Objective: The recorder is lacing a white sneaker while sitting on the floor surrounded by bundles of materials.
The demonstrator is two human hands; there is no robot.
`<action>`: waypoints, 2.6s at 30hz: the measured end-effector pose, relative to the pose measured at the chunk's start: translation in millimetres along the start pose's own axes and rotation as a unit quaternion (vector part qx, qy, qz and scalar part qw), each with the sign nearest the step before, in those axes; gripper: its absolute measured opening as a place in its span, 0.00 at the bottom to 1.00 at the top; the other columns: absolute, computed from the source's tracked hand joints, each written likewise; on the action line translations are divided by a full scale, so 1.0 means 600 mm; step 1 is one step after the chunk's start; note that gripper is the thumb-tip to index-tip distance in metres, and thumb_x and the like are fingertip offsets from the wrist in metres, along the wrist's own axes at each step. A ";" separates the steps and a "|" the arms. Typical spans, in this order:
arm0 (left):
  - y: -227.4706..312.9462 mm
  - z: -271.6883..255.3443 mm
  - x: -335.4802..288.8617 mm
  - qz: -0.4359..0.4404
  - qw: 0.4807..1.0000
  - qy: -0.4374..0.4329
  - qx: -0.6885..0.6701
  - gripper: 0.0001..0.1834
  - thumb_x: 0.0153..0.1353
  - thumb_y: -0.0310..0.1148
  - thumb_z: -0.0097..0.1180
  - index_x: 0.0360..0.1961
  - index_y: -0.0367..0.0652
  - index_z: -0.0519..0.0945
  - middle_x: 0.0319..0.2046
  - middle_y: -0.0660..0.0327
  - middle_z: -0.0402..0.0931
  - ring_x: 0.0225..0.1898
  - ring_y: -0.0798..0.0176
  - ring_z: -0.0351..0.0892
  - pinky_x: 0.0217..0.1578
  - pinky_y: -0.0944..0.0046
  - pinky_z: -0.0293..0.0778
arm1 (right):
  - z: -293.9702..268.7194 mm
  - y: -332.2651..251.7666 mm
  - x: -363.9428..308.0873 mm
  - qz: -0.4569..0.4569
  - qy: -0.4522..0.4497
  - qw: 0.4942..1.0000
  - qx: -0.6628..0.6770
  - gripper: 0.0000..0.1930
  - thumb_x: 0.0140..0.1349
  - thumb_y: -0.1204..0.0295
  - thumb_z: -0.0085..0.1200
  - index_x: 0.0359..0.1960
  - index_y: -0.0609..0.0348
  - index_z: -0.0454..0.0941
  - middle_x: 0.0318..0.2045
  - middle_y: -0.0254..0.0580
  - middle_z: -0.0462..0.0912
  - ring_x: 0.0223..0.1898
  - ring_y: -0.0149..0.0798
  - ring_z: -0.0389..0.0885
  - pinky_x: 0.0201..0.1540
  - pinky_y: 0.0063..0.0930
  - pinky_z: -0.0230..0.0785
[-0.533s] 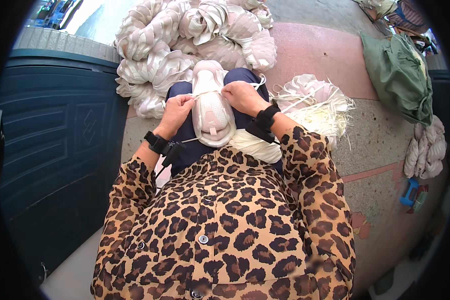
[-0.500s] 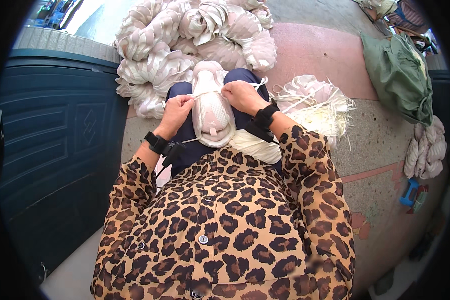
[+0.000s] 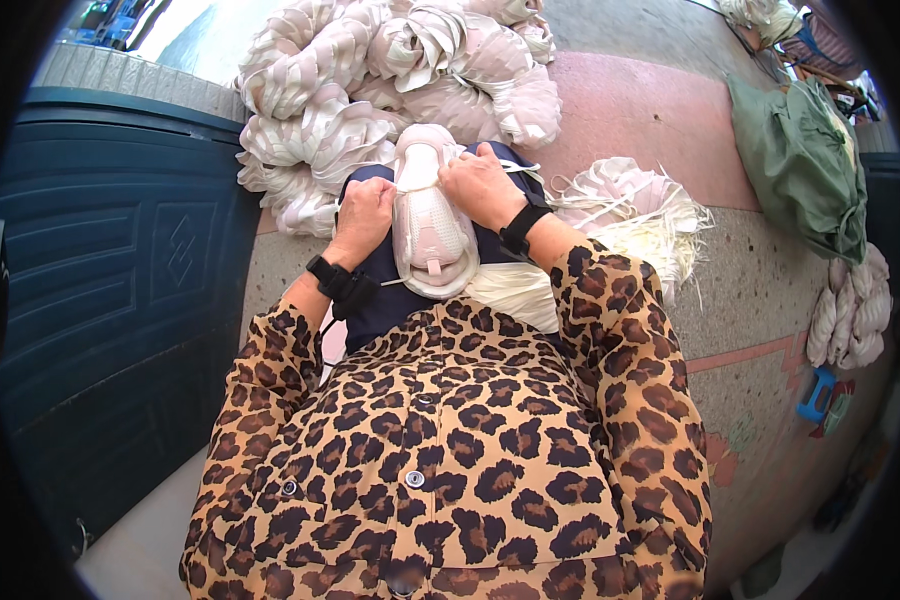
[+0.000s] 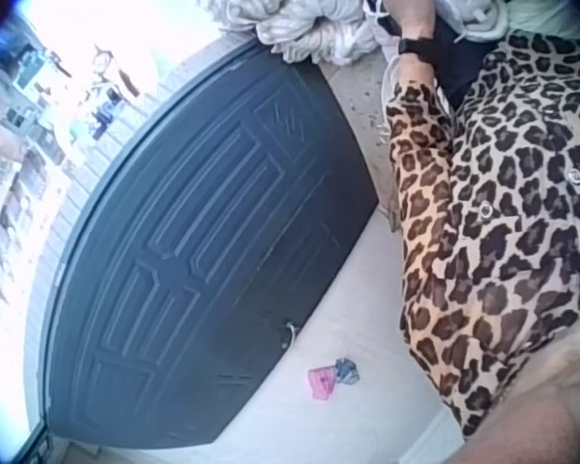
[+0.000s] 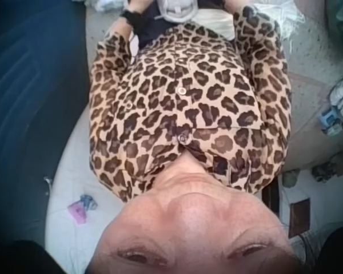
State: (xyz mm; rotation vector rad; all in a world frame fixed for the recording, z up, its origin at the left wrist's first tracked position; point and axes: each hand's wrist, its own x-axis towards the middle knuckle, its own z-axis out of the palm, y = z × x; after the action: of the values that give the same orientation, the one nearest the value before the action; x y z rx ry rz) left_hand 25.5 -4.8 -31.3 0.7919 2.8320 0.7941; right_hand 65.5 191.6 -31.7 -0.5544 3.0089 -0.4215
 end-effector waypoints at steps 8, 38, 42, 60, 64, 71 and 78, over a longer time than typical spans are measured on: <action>0.012 -0.003 0.004 0.058 0.993 -0.018 0.105 0.06 0.52 0.30 0.52 0.25 0.38 0.76 0.24 0.53 0.75 0.32 0.50 0.71 0.34 0.54 0.68 | 0.006 0.008 0.008 0.011 -0.016 1.000 0.024 0.05 0.51 0.71 0.49 0.28 0.52 0.78 0.27 0.36 0.78 0.36 0.36 0.76 0.43 0.36 0.59; -0.013 -0.001 -0.021 0.119 0.987 -0.089 -0.065 0.08 0.51 0.24 0.43 0.31 0.33 0.72 0.33 0.48 0.74 0.37 0.46 0.72 0.41 0.54 0.68 | -0.008 -0.008 -0.007 -0.046 -0.011 0.990 0.131 0.07 0.52 0.78 0.43 0.30 0.65 0.72 0.30 0.50 0.73 0.37 0.49 0.72 0.45 0.36 0.61; -0.009 -0.006 -0.028 0.125 0.984 -0.035 -0.121 0.10 0.51 0.24 0.44 0.34 0.32 0.74 0.31 0.47 0.74 0.37 0.46 0.72 0.40 0.54 0.68 | -0.012 -0.004 -0.012 -0.059 0.000 0.988 0.141 0.07 0.53 0.77 0.44 0.32 0.63 0.73 0.28 0.47 0.74 0.37 0.48 0.73 0.44 0.35 0.64; -0.003 0.000 -0.025 0.115 0.988 -0.026 -0.095 0.11 0.51 0.24 0.44 0.34 0.29 0.74 0.32 0.45 0.74 0.37 0.45 0.72 0.42 0.55 0.67 | -0.055 -0.025 0.008 -0.247 0.023 0.961 -0.120 0.04 0.48 0.71 0.48 0.25 0.54 0.74 0.30 0.35 0.71 0.39 0.33 0.70 0.40 0.26 0.62; -0.003 0.001 -0.028 0.107 0.987 -0.023 -0.117 0.09 0.52 0.25 0.44 0.31 0.31 0.74 0.32 0.46 0.73 0.37 0.45 0.72 0.41 0.54 0.68 | -0.064 -0.079 0.000 -0.229 0.196 0.934 0.192 0.06 0.50 0.77 0.47 0.31 0.60 0.69 0.30 0.44 0.73 0.37 0.44 0.73 0.40 0.33 0.66; 0.002 -0.004 -0.032 0.100 0.992 -0.029 -0.071 0.10 0.52 0.24 0.45 0.35 0.30 0.72 0.35 0.45 0.72 0.40 0.44 0.70 0.43 0.55 0.67 | -0.014 -0.093 0.011 0.078 0.082 0.973 0.200 0.09 0.52 0.68 0.48 0.28 0.62 0.70 0.24 0.52 0.77 0.30 0.49 0.77 0.36 0.39 0.64; 0.006 -0.008 -0.039 0.073 0.996 -0.035 -0.025 0.12 0.52 0.23 0.43 0.37 0.31 0.73 0.38 0.46 0.72 0.41 0.45 0.70 0.44 0.56 0.67 | 0.028 -0.092 0.007 0.072 0.074 0.994 0.041 0.05 0.49 0.70 0.47 0.22 0.56 0.73 0.17 0.44 0.77 0.23 0.42 0.78 0.34 0.36 0.61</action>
State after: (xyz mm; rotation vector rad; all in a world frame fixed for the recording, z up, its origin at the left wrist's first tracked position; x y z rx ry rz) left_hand 46.2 -16.4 -26.3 1.0076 2.7053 0.8350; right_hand 82.3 136.0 -32.6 -0.3094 3.1261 -0.5972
